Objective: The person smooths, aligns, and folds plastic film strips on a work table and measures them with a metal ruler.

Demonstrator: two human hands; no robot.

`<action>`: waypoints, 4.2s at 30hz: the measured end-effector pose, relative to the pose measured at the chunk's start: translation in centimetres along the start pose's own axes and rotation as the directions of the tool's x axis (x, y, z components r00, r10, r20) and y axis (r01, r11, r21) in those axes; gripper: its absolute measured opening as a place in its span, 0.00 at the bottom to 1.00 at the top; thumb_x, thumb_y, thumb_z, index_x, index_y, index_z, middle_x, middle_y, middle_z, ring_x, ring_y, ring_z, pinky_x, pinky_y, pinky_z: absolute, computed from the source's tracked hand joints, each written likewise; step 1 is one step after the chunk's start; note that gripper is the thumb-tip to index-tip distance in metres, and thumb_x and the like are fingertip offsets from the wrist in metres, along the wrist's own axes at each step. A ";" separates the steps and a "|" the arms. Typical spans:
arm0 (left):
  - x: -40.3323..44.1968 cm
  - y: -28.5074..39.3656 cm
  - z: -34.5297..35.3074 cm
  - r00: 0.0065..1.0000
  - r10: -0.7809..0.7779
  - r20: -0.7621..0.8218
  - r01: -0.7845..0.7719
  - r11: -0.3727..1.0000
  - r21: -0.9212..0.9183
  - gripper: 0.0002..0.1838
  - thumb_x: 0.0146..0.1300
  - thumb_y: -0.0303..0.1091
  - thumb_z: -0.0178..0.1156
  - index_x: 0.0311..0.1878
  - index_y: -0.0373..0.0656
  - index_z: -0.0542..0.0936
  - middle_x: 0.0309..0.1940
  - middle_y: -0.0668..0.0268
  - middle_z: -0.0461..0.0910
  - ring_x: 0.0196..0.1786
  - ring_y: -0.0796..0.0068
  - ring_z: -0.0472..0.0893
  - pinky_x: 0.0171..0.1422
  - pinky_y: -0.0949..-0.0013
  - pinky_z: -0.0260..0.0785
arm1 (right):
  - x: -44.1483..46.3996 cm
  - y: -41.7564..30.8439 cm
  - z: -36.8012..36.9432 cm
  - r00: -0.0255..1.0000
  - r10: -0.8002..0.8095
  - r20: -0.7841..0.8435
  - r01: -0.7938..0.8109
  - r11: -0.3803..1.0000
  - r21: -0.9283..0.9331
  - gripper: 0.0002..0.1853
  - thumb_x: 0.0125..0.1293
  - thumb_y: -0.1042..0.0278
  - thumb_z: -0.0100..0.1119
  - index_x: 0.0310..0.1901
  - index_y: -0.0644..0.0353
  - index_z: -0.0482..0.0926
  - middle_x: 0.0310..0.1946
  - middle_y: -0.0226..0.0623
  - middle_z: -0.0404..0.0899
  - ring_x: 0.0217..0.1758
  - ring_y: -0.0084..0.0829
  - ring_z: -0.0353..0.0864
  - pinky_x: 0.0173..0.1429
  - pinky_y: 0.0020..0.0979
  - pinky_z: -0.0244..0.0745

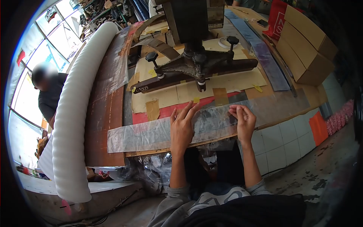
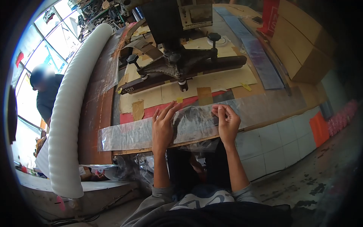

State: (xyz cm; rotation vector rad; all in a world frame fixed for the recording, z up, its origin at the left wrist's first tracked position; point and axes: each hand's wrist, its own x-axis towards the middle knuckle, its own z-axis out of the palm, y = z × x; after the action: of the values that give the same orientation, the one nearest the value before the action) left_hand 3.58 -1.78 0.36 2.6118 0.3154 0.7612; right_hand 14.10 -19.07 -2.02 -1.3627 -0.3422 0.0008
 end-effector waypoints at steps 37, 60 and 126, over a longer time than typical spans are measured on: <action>-9.1 4.3 -3.9 0.958 0.223 0.180 -0.172 0.950 -0.260 0.31 0.50 0.15 0.58 0.60 0.52 0.77 0.67 0.59 0.67 0.63 0.55 0.73 0.62 0.60 0.71 | 8.5 -8.8 -1.3 0.774 0.161 0.613 -0.041 0.978 -0.206 0.05 0.61 0.70 0.64 0.36 0.62 0.80 0.30 0.27 0.80 0.34 0.15 0.76 0.36 0.21 0.70; 2.3 6.4 -1.3 0.969 -0.051 0.244 0.234 -0.151 -0.961 0.23 0.76 0.37 0.39 0.68 0.33 0.61 0.62 0.44 0.69 0.64 0.57 0.73 0.62 0.54 0.74 | 12.8 -10.7 -6.0 0.902 -0.120 0.414 0.273 0.902 -0.333 0.17 0.66 0.56 0.59 0.42 0.64 0.82 0.33 0.34 0.84 0.38 0.24 0.82 0.41 0.26 0.75; 2.6 10.5 0.6 0.945 -0.328 0.023 -0.082 -0.303 -0.949 0.26 0.76 0.41 0.38 0.74 0.53 0.51 0.71 0.53 0.58 0.72 0.62 0.63 0.72 0.61 0.60 | -16.0 -2.0 -10.0 0.973 0.198 0.120 -0.131 0.897 -0.423 0.12 0.69 0.60 0.57 0.36 0.62 0.74 0.17 0.31 0.75 0.13 0.19 0.73 0.18 0.22 0.64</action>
State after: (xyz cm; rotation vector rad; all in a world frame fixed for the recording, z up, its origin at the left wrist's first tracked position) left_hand 7.08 -10.51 5.69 0.6915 -0.0580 0.7210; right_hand 0.86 -32.23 -5.61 -1.8172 -0.3736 0.1906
